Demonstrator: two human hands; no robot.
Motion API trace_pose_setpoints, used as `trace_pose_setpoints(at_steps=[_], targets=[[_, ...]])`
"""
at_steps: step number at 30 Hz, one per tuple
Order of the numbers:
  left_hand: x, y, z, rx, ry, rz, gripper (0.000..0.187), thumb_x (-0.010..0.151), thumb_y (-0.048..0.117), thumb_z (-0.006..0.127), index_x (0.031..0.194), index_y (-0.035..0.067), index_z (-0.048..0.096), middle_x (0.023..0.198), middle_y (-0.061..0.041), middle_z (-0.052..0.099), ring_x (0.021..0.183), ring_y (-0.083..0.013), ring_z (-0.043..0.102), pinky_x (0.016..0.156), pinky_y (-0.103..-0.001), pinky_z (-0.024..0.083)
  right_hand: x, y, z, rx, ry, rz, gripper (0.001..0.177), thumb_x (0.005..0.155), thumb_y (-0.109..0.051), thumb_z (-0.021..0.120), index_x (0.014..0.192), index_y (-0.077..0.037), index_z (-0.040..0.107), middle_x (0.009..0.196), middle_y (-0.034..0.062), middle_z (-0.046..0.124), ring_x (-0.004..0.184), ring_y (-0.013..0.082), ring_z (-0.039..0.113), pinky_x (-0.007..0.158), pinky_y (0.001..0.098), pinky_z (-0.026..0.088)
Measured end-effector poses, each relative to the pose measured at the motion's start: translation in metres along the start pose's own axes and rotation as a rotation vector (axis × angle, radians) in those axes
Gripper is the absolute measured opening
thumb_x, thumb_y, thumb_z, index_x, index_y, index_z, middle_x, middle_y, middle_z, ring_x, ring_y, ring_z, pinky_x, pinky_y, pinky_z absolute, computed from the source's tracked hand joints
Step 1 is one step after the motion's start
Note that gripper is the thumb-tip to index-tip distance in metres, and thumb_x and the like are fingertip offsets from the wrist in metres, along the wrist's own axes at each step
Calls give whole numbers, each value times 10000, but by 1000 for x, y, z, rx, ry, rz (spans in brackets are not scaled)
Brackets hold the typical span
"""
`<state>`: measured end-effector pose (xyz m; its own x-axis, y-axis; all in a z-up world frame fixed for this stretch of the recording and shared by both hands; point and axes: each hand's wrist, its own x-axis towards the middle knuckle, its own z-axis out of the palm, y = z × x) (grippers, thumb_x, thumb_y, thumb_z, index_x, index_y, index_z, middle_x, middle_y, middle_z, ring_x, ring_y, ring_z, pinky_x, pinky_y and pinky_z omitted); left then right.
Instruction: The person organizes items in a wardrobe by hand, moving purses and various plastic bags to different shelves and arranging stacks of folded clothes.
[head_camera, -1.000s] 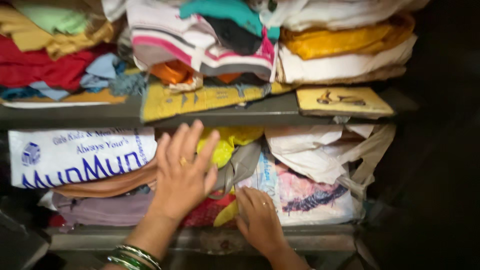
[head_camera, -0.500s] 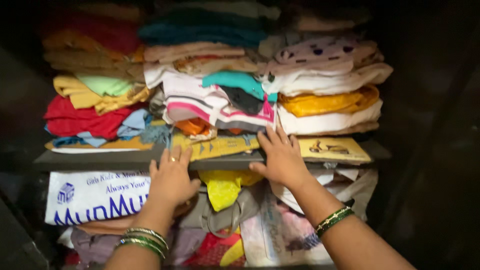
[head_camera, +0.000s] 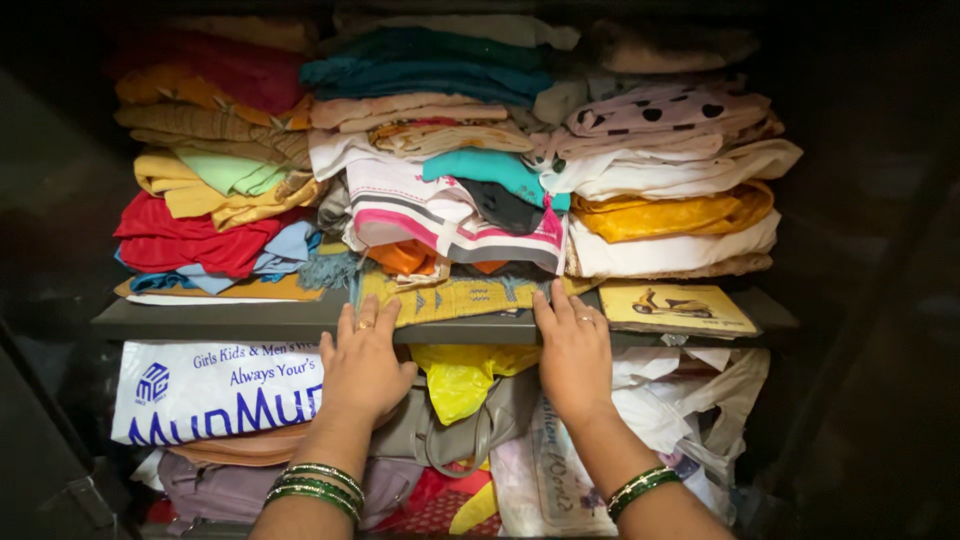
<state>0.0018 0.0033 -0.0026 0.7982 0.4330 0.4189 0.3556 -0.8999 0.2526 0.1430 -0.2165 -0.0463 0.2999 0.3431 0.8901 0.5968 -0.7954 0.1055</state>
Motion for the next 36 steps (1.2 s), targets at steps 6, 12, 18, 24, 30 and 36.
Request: trace_pose_setpoints(at_steps=[6,12,18,24,30,36], targets=[[4,-4,2,60,13,37,929,744,329,822,1538,246,346,1630,-45,279,1522,-316,205,1213,-609,155,-1,0,-5,50,0,-18,602,750,-43,653,1350,-63,611,1438,191,577,1223,348,601,1048,477,414],[22,-11,0,111,-7,71,964,693,257,828,1539,244,365,1627,-49,316,1524,-326,232,1213,-619,150,0,-3,-9,61,31,-23,660,705,-59,705,1358,-48,607,1427,202,585,1242,346,589,1062,483,412],[41,-26,7,70,-70,93,1043,677,273,854,1565,214,310,1644,-65,291,1518,-323,243,1223,-569,159,12,-27,-32,65,-76,42,782,628,-115,753,1373,-43,528,1434,225,507,1289,379,506,1070,544,348],[64,-77,17,113,-48,65,1214,635,389,919,1603,154,226,1651,-104,262,1529,-285,209,1213,-527,152,32,-39,-23,156,-151,-281,794,677,-48,702,1444,-66,496,1511,197,501,1378,368,486,1133,514,356],[54,-76,26,96,12,50,1127,657,382,902,1586,159,305,1656,-111,276,1541,-268,205,1221,-542,124,21,-64,-1,56,-94,-35,622,805,-52,621,1417,-139,550,1475,124,548,1346,340,519,1106,507,363],[52,-76,24,68,50,70,1109,653,374,899,1580,152,334,1649,-122,295,1533,-284,217,1219,-555,125,19,-66,6,66,-44,6,522,893,-67,546,1408,-147,574,1467,118,564,1348,338,532,1095,487,378]])
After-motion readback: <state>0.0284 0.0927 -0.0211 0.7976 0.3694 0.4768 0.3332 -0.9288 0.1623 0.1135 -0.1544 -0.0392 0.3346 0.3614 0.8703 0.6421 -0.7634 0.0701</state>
